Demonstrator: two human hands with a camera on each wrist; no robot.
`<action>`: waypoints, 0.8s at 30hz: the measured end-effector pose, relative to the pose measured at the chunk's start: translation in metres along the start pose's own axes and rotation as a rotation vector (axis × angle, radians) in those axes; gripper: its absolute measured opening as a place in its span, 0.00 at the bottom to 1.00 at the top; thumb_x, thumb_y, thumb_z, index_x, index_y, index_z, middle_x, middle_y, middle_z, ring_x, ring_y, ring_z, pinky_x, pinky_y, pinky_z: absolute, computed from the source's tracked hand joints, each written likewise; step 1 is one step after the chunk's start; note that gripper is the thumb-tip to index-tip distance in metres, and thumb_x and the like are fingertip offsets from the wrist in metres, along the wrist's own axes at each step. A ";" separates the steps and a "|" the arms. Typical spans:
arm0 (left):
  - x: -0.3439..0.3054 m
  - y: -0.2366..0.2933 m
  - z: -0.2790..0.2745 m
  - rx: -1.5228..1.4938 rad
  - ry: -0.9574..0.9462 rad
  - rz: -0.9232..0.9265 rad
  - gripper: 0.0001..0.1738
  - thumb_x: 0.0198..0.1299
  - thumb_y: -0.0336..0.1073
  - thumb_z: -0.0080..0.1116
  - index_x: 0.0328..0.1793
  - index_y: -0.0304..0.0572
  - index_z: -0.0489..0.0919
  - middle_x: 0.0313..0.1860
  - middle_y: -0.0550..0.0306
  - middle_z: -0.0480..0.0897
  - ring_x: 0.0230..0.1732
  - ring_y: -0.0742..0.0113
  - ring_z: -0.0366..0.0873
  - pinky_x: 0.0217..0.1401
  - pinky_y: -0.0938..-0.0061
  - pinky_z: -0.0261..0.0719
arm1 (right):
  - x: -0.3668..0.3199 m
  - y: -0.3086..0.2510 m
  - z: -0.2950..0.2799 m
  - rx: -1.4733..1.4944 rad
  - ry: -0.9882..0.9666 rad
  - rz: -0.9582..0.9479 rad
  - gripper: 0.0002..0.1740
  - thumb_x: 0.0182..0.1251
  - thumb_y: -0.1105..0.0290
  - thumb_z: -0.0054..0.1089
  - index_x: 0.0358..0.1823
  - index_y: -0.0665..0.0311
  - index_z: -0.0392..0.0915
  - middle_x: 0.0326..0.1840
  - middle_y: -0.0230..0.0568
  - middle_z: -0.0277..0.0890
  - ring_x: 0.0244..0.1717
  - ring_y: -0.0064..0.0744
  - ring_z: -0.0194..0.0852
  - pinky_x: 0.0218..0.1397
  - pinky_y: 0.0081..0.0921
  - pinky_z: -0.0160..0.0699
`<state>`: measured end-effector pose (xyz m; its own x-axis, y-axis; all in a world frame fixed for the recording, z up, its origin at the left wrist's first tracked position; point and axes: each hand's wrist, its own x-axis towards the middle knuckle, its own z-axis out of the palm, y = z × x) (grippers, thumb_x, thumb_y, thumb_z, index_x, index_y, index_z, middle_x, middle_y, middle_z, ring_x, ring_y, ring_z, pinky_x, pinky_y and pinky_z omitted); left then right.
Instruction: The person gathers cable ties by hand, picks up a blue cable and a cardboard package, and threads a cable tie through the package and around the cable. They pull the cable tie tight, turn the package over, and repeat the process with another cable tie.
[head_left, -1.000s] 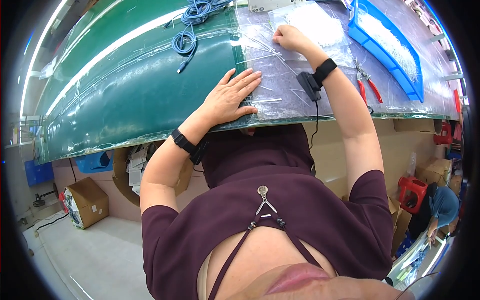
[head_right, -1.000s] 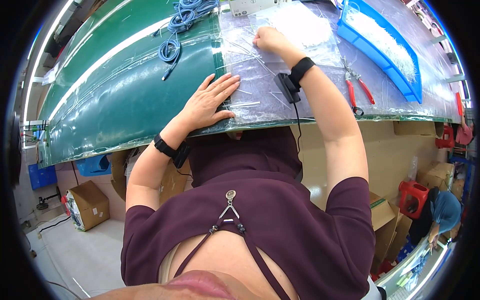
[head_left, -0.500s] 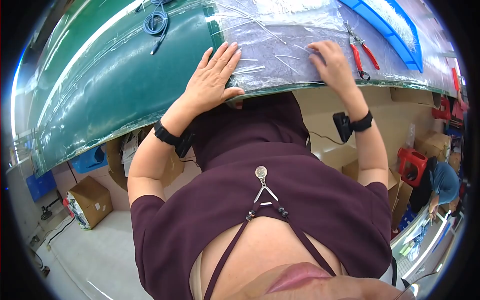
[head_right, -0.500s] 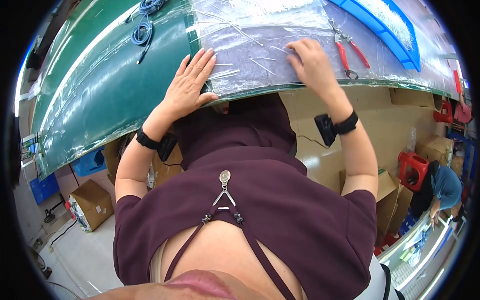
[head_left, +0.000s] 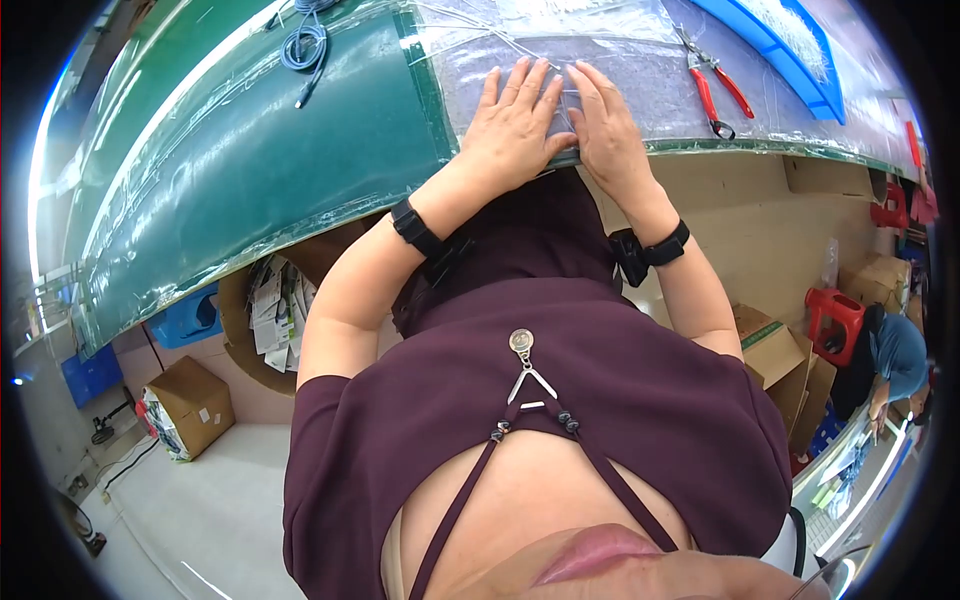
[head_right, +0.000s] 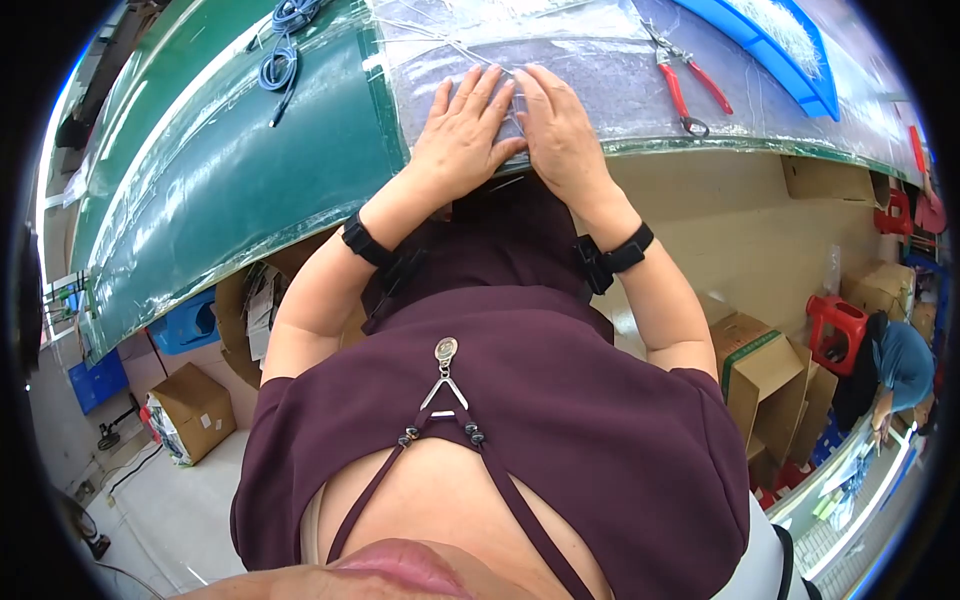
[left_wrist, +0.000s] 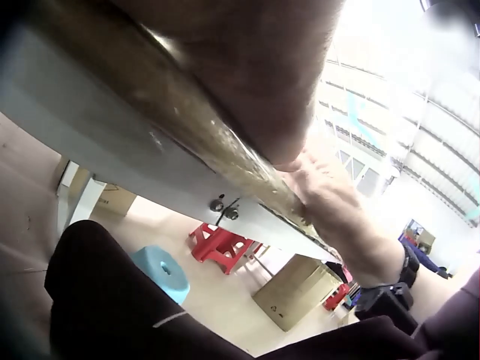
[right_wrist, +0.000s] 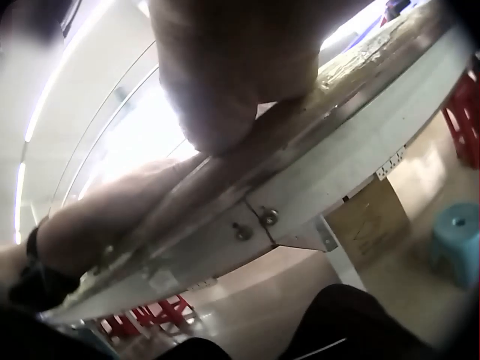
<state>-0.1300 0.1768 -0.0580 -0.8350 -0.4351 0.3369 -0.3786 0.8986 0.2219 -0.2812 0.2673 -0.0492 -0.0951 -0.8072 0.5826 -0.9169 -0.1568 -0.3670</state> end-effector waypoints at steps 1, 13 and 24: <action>0.001 -0.002 0.001 -0.011 0.021 0.018 0.38 0.66 0.60 0.49 0.71 0.38 0.67 0.74 0.45 0.64 0.77 0.50 0.57 0.78 0.50 0.49 | 0.003 0.004 -0.002 -0.006 -0.001 0.005 0.22 0.71 0.72 0.52 0.64 0.69 0.68 0.65 0.52 0.70 0.64 0.48 0.70 0.65 0.36 0.70; -0.099 -0.017 -0.089 -1.868 -0.390 -0.189 0.27 0.77 0.45 0.37 0.64 0.23 0.71 0.61 0.33 0.75 0.67 0.47 0.71 0.71 0.59 0.67 | 0.009 0.030 -0.036 0.425 -0.302 0.229 0.17 0.73 0.69 0.54 0.60 0.63 0.75 0.58 0.42 0.77 0.61 0.36 0.74 0.64 0.29 0.71; -0.094 0.006 0.025 -2.408 -0.579 -0.990 0.29 0.75 0.44 0.41 0.71 0.26 0.63 0.67 0.39 0.71 0.66 0.51 0.73 0.70 0.64 0.71 | 0.019 -0.013 0.010 0.091 -0.330 -0.249 0.24 0.69 0.64 0.57 0.64 0.64 0.71 0.68 0.47 0.69 0.71 0.46 0.62 0.72 0.38 0.63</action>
<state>-0.0636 0.2248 -0.1116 -0.9117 -0.0603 -0.4065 -0.0440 -0.9692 0.2423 -0.2673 0.2480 -0.0403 0.2673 -0.8750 0.4037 -0.8570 -0.4074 -0.3156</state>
